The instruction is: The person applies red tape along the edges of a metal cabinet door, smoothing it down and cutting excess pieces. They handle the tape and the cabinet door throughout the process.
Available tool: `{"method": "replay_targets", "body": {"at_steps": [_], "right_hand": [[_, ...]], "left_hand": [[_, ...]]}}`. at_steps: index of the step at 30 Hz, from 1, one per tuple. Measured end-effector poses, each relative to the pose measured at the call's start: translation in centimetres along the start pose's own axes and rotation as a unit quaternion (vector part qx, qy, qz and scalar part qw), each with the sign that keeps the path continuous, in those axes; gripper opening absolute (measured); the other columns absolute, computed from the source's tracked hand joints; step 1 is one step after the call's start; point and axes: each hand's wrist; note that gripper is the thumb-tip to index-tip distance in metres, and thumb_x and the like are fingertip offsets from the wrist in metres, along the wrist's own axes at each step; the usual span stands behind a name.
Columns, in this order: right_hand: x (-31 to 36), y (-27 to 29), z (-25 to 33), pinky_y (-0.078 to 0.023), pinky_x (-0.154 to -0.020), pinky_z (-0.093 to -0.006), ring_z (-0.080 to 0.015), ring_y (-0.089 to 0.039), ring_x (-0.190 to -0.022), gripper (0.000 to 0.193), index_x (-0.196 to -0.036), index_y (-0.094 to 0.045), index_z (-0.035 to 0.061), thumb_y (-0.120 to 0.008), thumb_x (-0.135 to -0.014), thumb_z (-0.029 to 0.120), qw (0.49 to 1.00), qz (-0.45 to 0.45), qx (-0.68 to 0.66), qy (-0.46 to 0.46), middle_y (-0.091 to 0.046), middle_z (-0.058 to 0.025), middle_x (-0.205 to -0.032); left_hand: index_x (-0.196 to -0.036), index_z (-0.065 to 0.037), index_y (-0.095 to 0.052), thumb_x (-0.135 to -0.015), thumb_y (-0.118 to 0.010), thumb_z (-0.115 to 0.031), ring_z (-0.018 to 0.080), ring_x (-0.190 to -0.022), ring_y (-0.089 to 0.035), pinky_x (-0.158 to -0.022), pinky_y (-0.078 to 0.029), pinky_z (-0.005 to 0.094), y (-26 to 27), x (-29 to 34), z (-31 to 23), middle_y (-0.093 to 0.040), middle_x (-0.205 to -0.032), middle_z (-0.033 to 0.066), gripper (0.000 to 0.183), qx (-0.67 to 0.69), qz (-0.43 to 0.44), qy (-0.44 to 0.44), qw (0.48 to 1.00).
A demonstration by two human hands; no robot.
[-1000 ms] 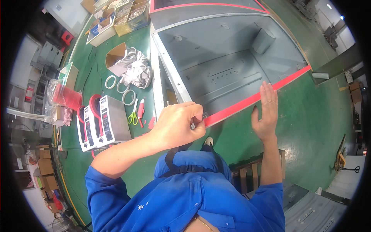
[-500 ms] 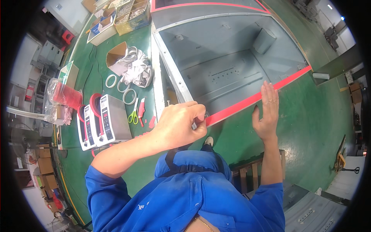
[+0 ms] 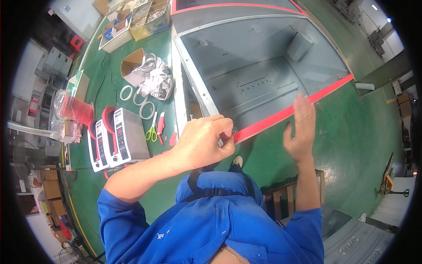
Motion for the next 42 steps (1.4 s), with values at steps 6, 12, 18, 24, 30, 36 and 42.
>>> {"method": "replay_targets", "body": {"at_steps": [6,12,18,24,30,36,42], "right_hand": [[-0.3,-0.2,3.0,-0.028,-0.102,-0.0479,-0.0338,-0.042,-0.121,0.054,-0.122,-0.047,-0.0026,-0.049,-0.068,-0.001,0.998,0.009,-0.040,0.045,-0.047,-0.0179,-0.127],[0.0,-0.7,5.3,-0.031,-0.102,-0.0451,-0.0300,-0.047,-0.117,0.050,-0.118,-0.051,-0.0009,-0.048,-0.068,0.000,0.992,0.023,-0.085,0.092,-0.052,-0.0159,-0.122],[0.1,-1.2,5.5,-0.032,-0.101,-0.0435,-0.0286,-0.049,-0.115,0.048,-0.116,-0.053,-0.0005,-0.048,-0.068,-0.002,0.993,0.008,-0.081,0.090,-0.054,-0.0150,-0.120],[0.2,-1.3,5.4,-0.031,-0.101,-0.0434,-0.0286,-0.049,-0.115,0.048,-0.116,-0.053,-0.0006,-0.048,-0.068,-0.002,0.992,0.005,-0.088,0.087,-0.054,-0.0150,-0.119],[0.2,-1.4,5.4,-0.030,-0.102,-0.0430,-0.0284,-0.049,-0.115,0.048,-0.116,-0.052,-0.0003,-0.048,-0.068,-0.003,0.991,0.003,-0.099,0.084,-0.054,-0.0148,-0.119],[0.3,-1.4,5.5,-0.030,-0.102,-0.0430,-0.0282,-0.048,-0.115,0.049,-0.117,-0.052,-0.0003,-0.048,-0.068,-0.003,0.992,0.002,-0.101,0.080,-0.054,-0.0146,-0.120],[0.2,-1.4,5.5,-0.030,-0.102,-0.0432,-0.0283,-0.048,-0.115,0.048,-0.116,-0.053,-0.0007,-0.048,-0.068,-0.003,0.992,0.000,-0.103,0.078,-0.054,-0.0147,-0.120]], "left_hand": [[-0.065,0.000,-0.048,-0.067,-0.061,0.000,0.0177,-0.051,-0.053,-0.047,-0.040,0.0283,0.0,0.0,0.0,-0.051,-0.064,0.0090,0.013,0.010,-0.003,0.007,1.000],[-0.066,0.000,-0.048,-0.068,-0.061,0.000,0.0165,-0.050,-0.051,-0.046,-0.038,0.0274,-0.1,0.0,-0.1,-0.051,-0.063,0.0085,0.013,0.009,-0.009,0.005,1.000],[-0.066,-0.001,-0.048,-0.070,-0.061,0.000,0.0145,-0.049,-0.050,-0.045,-0.038,0.0268,0.0,0.2,0.5,-0.051,-0.063,0.0071,0.014,0.057,-0.001,0.007,0.998],[-0.068,-0.003,-0.053,-0.066,-0.059,-0.007,0.0253,-0.058,-0.060,-0.051,-0.046,0.0340,0.0,0.1,0.4,-0.057,-0.066,0.0089,0.008,0.020,0.000,0.012,1.000],[-0.066,-0.002,-0.047,-0.067,-0.062,0.000,0.0187,-0.050,-0.053,-0.045,-0.040,0.0285,-0.1,0.2,0.1,-0.052,-0.063,0.0088,0.015,-0.005,-0.013,-0.019,1.000],[-0.065,-0.004,-0.048,-0.068,-0.061,-0.002,0.0227,-0.047,-0.052,-0.044,-0.040,0.0308,0.0,0.1,0.2,-0.052,-0.057,0.0087,0.014,-0.040,-0.021,-0.062,0.997],[-0.066,-0.004,-0.048,-0.070,-0.065,-0.004,0.0208,-0.041,-0.050,-0.041,-0.038,0.0312,0.7,1.0,0.6,-0.052,-0.056,0.0074,0.017,-0.046,-0.014,-0.056,0.997]]}}
Point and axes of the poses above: each hand's wrist, its own x-axis away from the middle knuckle, its own y-axis out of the back of the hand, z = x × y
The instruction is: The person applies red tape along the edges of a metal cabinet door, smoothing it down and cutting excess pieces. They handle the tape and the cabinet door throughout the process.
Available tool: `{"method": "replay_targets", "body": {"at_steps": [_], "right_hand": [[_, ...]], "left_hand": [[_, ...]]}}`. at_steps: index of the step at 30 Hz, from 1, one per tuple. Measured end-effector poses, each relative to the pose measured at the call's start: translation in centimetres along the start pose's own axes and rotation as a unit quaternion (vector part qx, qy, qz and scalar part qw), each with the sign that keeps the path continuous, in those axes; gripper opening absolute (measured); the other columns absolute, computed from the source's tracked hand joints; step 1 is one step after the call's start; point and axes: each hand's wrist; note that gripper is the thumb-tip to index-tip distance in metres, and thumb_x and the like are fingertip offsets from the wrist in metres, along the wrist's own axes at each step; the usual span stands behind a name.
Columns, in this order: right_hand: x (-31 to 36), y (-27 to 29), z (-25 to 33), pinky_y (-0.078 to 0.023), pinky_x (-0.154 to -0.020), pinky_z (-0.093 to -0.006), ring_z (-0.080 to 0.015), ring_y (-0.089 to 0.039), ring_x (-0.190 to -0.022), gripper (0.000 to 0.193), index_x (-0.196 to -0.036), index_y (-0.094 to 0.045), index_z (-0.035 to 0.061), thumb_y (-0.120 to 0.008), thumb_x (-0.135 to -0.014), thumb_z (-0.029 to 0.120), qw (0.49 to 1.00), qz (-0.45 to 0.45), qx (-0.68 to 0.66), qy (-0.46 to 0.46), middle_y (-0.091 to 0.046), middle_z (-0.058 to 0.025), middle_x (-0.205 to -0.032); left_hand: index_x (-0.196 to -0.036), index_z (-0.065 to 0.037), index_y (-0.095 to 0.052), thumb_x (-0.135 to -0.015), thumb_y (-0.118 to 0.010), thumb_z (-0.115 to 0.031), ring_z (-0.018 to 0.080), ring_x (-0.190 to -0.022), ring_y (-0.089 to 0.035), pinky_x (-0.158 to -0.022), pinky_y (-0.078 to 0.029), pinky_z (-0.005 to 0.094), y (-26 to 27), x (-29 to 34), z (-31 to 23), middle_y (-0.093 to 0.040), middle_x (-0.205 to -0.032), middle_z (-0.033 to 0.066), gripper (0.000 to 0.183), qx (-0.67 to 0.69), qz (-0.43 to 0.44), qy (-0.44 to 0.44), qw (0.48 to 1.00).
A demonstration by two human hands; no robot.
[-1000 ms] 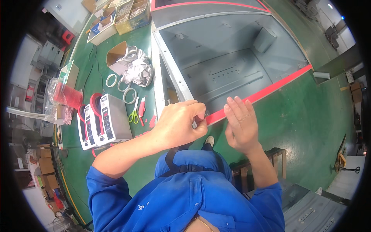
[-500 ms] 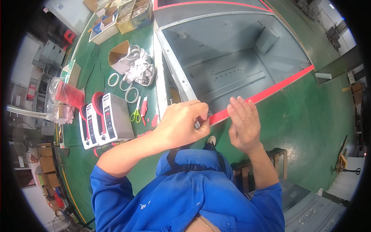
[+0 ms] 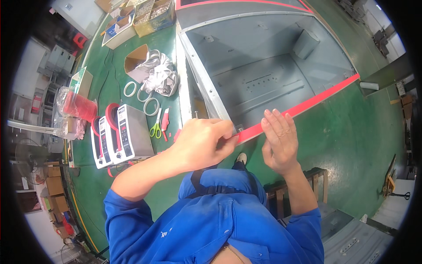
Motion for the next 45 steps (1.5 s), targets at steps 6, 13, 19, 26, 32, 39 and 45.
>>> {"method": "replay_targets", "body": {"at_steps": [6,13,19,26,32,39,45], "right_hand": [[0.0,-0.3,0.1,-0.030,-0.102,-0.0438,-0.0297,-0.049,-0.114,0.048,-0.115,-0.054,-0.0009,-0.048,-0.067,-0.004,1.000,-0.007,-0.002,-0.007,-0.055,-0.0150,-0.118],[0.0,-0.2,0.3,-0.029,-0.102,-0.0438,-0.0301,-0.049,-0.114,0.047,-0.114,-0.054,-0.0003,-0.048,-0.068,-0.005,1.000,0.000,0.001,-0.014,-0.055,-0.0150,-0.118],[-0.1,-0.2,0.3,-0.029,-0.102,-0.0436,-0.0300,-0.049,-0.115,0.047,-0.114,-0.053,0.0000,-0.048,-0.068,-0.005,1.000,-0.001,0.000,-0.013,-0.054,-0.0148,-0.119],[0.0,-0.3,0.3,-0.029,-0.102,-0.0437,-0.0301,-0.049,-0.114,0.047,-0.114,-0.054,0.0003,-0.048,-0.068,-0.005,1.000,-0.003,0.000,-0.017,-0.055,-0.0150,-0.118],[0.0,-0.3,0.3,-0.029,-0.102,-0.0436,-0.0299,-0.049,-0.114,0.047,-0.114,-0.054,0.0007,-0.047,-0.068,-0.006,1.000,-0.008,-0.011,-0.021,-0.055,-0.0143,-0.118],[-0.3,0.1,0.4,-0.030,-0.101,-0.0436,-0.0291,-0.050,-0.113,0.045,-0.113,-0.055,0.0007,-0.047,-0.068,-0.005,1.000,-0.002,-0.014,-0.024,-0.056,-0.0141,-0.117],[-0.4,0.1,0.3,-0.031,-0.100,-0.0436,-0.0291,-0.050,-0.113,0.046,-0.112,-0.055,0.0000,-0.048,-0.067,-0.004,0.999,0.000,-0.024,-0.024,-0.055,-0.0145,-0.118]], "left_hand": [[-0.084,-0.004,-0.059,-0.064,-0.069,0.000,0.0190,-0.059,-0.054,-0.048,-0.041,0.0293,0.9,0.9,2.3,-0.056,-0.075,0.0067,0.022,-0.054,-0.098,-0.128,0.985],[-0.094,-0.001,-0.062,-0.061,-0.061,-0.010,0.0224,-0.082,-0.057,-0.063,-0.044,0.0314,0.8,-0.4,3.2,-0.056,-0.091,0.0078,0.035,-0.111,-0.056,-0.328,0.936],[-0.087,0.001,-0.063,-0.059,-0.063,-0.011,0.0221,-0.080,-0.057,-0.058,-0.045,0.0298,0.9,-1.3,3.9,-0.056,-0.088,0.0090,0.031,-0.131,-0.048,-0.409,0.902],[-0.084,0.001,-0.062,-0.061,-0.064,-0.010,0.0208,-0.078,-0.057,-0.054,-0.045,0.0278,1.0,-2.2,4.7,-0.056,-0.088,0.0095,0.025,-0.153,-0.024,-0.464,0.872],[-0.087,0.003,-0.059,-0.063,-0.061,-0.012,0.0218,-0.076,-0.055,-0.060,-0.049,0.0299,1.5,-2.7,5.3,-0.054,-0.086,0.0099,0.028,-0.068,-0.026,-0.446,0.892],[-0.085,0.003,-0.061,-0.063,-0.063,-0.010,0.0224,-0.076,-0.057,-0.061,-0.050,0.0294,2.1,-3.4,4.9,-0.056,-0.086,0.0103,0.026,-0.105,0.002,-0.483,0.869],[-0.083,0.006,-0.061,-0.060,-0.062,-0.009,0.0217,-0.074,-0.056,-0.056,-0.048,0.0264,2.8,-4.2,4.8,-0.057,-0.086,0.0123,0.028,-0.147,0.067,-0.547,0.822]]}}
Point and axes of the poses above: each hand's wrist, its own x-axis away from the middle knuckle, its own y-axis out of the back of the hand, z = x × y
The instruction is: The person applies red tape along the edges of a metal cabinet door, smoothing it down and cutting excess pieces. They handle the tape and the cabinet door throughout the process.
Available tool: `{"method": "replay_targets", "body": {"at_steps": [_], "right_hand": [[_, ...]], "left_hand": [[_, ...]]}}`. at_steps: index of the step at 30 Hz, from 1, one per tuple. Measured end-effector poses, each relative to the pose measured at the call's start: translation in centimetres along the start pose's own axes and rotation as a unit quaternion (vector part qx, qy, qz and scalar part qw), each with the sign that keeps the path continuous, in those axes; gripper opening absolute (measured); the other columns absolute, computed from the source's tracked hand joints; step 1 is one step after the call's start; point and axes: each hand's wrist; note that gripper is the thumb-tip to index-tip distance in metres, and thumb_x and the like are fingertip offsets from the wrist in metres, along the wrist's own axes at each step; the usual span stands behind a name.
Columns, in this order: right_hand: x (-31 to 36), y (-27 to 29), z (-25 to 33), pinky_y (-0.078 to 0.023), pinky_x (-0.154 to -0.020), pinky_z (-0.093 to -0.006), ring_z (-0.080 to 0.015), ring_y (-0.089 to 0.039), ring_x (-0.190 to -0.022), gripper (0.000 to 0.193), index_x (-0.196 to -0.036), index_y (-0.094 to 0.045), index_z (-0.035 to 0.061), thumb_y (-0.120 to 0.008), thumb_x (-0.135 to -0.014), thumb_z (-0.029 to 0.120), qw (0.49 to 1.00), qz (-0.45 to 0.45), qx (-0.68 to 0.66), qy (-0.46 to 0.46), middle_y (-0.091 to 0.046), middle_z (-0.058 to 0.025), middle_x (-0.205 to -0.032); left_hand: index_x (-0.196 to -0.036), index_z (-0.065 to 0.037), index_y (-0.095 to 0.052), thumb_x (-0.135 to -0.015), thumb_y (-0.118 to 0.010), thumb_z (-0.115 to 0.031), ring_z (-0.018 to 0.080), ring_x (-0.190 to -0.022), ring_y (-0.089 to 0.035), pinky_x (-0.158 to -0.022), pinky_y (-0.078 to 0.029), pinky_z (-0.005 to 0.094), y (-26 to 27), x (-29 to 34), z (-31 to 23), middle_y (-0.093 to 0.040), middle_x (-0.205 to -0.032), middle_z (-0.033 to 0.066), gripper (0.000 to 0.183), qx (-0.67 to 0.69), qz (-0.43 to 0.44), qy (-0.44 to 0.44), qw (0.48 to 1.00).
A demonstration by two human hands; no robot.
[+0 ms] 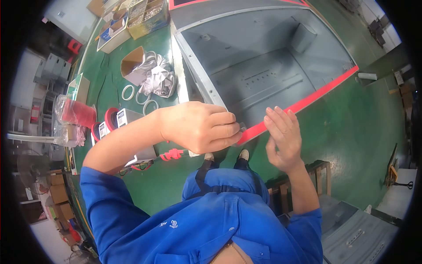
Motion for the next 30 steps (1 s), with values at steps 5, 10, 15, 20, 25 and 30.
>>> {"method": "replay_targets", "body": {"at_steps": [5,10,15,20,25,30], "right_hand": [[0.1,0.0,-0.1,-0.031,-0.101,-0.0438,-0.0292,-0.050,-0.113,0.047,-0.112,-0.055,-0.0002,-0.048,-0.067,-0.004,1.000,0.000,0.009,0.001,-0.055,-0.0149,-0.118],[0.1,0.0,0.0,-0.030,-0.101,-0.0437,-0.0293,-0.050,-0.113,0.047,-0.112,-0.055,-0.0004,-0.048,-0.066,-0.004,1.000,-0.005,0.004,0.000,-0.055,-0.0149,-0.118],[0.1,0.0,-0.1,-0.030,-0.101,-0.0436,-0.0293,-0.050,-0.113,0.047,-0.112,-0.055,-0.0005,-0.048,-0.066,-0.004,1.000,-0.003,0.005,0.000,-0.055,-0.0148,-0.118],[-0.1,0.3,0.2,-0.032,-0.099,-0.0443,-0.0295,-0.050,-0.112,0.044,-0.111,-0.056,0.0006,-0.050,-0.067,-0.001,1.000,0.005,0.009,-0.006,-0.055,-0.0148,-0.117],[-2.8,2.5,1.6,-0.035,-0.096,-0.0453,-0.0302,-0.050,-0.109,0.036,-0.107,-0.058,0.0021,-0.055,-0.071,0.004,0.993,0.073,-0.070,-0.054,-0.057,-0.0129,-0.111],[-5.4,1.9,1.7,-0.034,-0.098,-0.0454,-0.0276,-0.053,-0.102,0.018,-0.089,-0.059,0.0032,-0.062,-0.072,0.006,0.978,0.125,-0.162,-0.047,-0.058,-0.0091,-0.099]], "left_hand": [[-0.083,0.007,-0.061,-0.060,-0.061,-0.010,0.0212,-0.073,-0.056,-0.054,-0.047,0.0249,0.1,-0.6,1.0,-0.056,-0.083,0.0133,0.028,-0.037,0.000,-0.098,0.995],[-0.085,0.007,-0.061,-0.062,-0.061,-0.008,0.0220,-0.072,-0.057,-0.055,-0.048,0.0252,-0.1,-0.7,1.2,-0.057,-0.084,0.0140,0.028,-0.009,0.007,-0.099,0.995],[-0.090,0.008,-0.060,-0.064,-0.060,-0.006,0.0240,-0.076,-0.058,-0.061,-0.051,0.0280,-0.3,0.4,1.3,-0.058,-0.089,0.0159,0.029,0.016,-0.029,-0.057,0.998],[-0.093,0.008,-0.060,-0.066,-0.060,-0.006,0.0248,-0.079,-0.059,-0.064,-0.052,0.0304,-0.1,0.9,1.1,-0.058,-0.095,0.0164,0.031,0.021,-0.034,-0.022,0.999],[-0.093,0.007,-0.060,-0.064,-0.060,-0.006,0.0258,-0.081,-0.058,-0.065,-0.051,0.0314,-0.6,1.6,0.5,-0.057,-0.096,0.0158,0.031,0.062,-0.070,0.054,0.994],[-0.092,0.006,-0.060,-0.063,-0.062,-0.004,0.0269,-0.079,-0.058,-0.065,-0.051,0.0324,-1.7,2.0,-0.4,-0.056,-0.095,0.0157,0.031,0.060,-0.125,0.111,0.984]]}}
Point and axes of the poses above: each hand's wrist, its own x-axis away from the middle knuckle, its own y-axis out of the back of the hand, z = x × y
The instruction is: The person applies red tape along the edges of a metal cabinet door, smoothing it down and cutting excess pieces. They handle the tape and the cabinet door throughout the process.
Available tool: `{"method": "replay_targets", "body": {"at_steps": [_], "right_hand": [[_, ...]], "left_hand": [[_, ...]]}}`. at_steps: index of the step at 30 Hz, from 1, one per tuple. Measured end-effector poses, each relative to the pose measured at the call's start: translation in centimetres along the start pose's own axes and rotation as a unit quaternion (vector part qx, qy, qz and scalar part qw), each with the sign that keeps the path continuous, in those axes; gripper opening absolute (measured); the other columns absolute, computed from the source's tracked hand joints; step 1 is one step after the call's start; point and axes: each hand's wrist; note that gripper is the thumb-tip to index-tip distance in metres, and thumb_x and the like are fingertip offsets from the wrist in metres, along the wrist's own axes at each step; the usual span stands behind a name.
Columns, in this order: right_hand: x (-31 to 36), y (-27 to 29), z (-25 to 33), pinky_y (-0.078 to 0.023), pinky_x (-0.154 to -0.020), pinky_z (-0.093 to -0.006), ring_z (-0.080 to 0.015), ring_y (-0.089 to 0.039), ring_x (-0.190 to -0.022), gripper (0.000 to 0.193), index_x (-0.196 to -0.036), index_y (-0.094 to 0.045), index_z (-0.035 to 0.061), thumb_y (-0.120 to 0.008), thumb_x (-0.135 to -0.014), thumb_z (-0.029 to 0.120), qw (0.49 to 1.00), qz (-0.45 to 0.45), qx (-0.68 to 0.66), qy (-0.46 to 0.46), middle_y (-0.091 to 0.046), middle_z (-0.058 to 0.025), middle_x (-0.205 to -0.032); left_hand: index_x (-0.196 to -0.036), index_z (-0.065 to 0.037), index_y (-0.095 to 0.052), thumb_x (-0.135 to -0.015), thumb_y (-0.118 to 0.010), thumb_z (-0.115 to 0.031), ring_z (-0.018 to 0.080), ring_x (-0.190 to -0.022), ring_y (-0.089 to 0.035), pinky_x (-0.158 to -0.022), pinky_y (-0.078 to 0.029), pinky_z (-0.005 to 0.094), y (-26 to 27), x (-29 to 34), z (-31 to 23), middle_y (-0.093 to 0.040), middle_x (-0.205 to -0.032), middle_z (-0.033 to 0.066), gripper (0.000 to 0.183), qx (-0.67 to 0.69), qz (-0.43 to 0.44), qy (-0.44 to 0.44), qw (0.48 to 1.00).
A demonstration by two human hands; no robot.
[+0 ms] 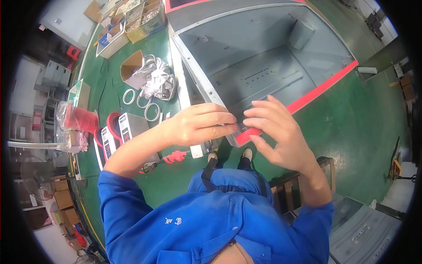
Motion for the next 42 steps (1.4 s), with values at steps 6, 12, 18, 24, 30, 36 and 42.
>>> {"method": "replay_targets", "body": {"at_steps": [6,12,18,24,30,36,42], "right_hand": [[-0.2,0.3,-0.5,-0.033,-0.098,-0.0472,-0.0238,-0.057,-0.092,0.011,-0.083,-0.059,0.0053,-0.063,-0.072,0.004,0.992,0.047,-0.103,-0.048,-0.061,-0.0061,-0.089],[-0.3,0.1,-0.7,-0.034,-0.098,-0.0471,-0.0238,-0.057,-0.091,0.011,-0.083,-0.060,0.0056,-0.063,-0.073,0.004,0.993,0.038,-0.106,-0.033,-0.061,-0.0063,-0.089],[0.3,-0.1,-0.6,-0.032,-0.100,-0.0475,-0.0257,-0.057,-0.099,0.020,-0.092,-0.061,0.0029,-0.059,-0.072,0.000,0.994,-0.008,-0.108,-0.026,-0.062,-0.0091,-0.096],[3.4,0.1,-2.3,-0.035,-0.097,-0.0470,-0.0305,-0.054,-0.105,0.031,-0.104,-0.058,0.0008,-0.055,-0.073,0.000,0.991,-0.124,0.050,-0.004,-0.059,-0.0130,-0.107],[4.3,-1.0,-2.7,-0.031,-0.100,-0.0471,-0.0302,-0.049,-0.112,0.038,-0.112,-0.055,0.0006,-0.057,-0.074,0.008,0.985,-0.101,0.139,0.019,-0.055,-0.0134,-0.116],[4.5,-1.2,-2.8,-0.030,-0.100,-0.0474,-0.0303,-0.048,-0.113,0.039,-0.113,-0.056,0.0023,-0.057,-0.074,0.008,0.982,-0.097,0.160,0.022,-0.054,-0.0139,-0.118],[4.7,-1.7,-3.0,-0.029,-0.100,-0.0482,-0.0314,-0.048,-0.114,0.041,-0.113,-0.058,0.0103,-0.057,-0.073,0.005,0.977,-0.105,0.182,0.036,-0.053,-0.0149,-0.119]], "left_hand": [[-0.093,0.000,-0.064,-0.060,-0.064,-0.002,0.0229,-0.077,-0.058,-0.061,-0.050,0.0298,-0.8,-0.1,-0.7,-0.059,-0.090,0.0089,0.033,-0.031,-0.040,0.018,0.999],[-0.089,-0.005,-0.064,-0.061,-0.066,-0.006,0.0210,-0.074,-0.057,-0.057,-0.049,0.0274,-1.0,-0.6,-0.8,-0.058,-0.089,0.0076,0.029,-0.060,-0.045,-0.019,0.997],[-0.081,-0.004,-0.062,-0.059,-0.067,-0.009,0.0204,-0.072,-0.055,-0.054,-0.048,0.0270,-1.4,-0.9,-0.4,-0.056,-0.087,0.0075,0.024,-0.057,-0.043,-0.035,0.997],[-0.080,-0.002,-0.061,-0.060,-0.066,-0.009,0.0199,-0.073,-0.054,-0.050,-0.046,0.0256,-1.3,-0.9,-0.7,-0.056,-0.086,0.0077,0.022,-0.068,-0.039,-0.043,0.996],[-0.082,-0.001,-0.062,-0.061,-0.064,-0.009,0.0201,-0.073,-0.055,-0.048,-0.044,0.0248,-1.2,-0.9,-0.8,-0.057,-0.088,0.0081,0.023,-0.072,-0.021,-0.047,0.996],[-0.084,-0.001,-0.062,-0.062,-0.063,-0.008,0.0205,-0.074,-0.057,-0.046,-0.042,0.0247,-1.3,-0.9,-1.0,-0.059,-0.091,0.0087,0.023,-0.077,-0.017,-0.043,0.996],[-0.084,-0.001,-0.063,-0.062,-0.063,-0.008,0.0202,-0.074,-0.057,-0.046,-0.043,0.0242,-1.3,-0.9,-1.1,-0.059,-0.090,0.0083,0.022,-0.090,-0.013,-0.043,0.995]]}}
Point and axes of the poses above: each hand's wrist, its own x-axis away from the middle knuckle, its own y-axis out of the back of the hand, z = x × y
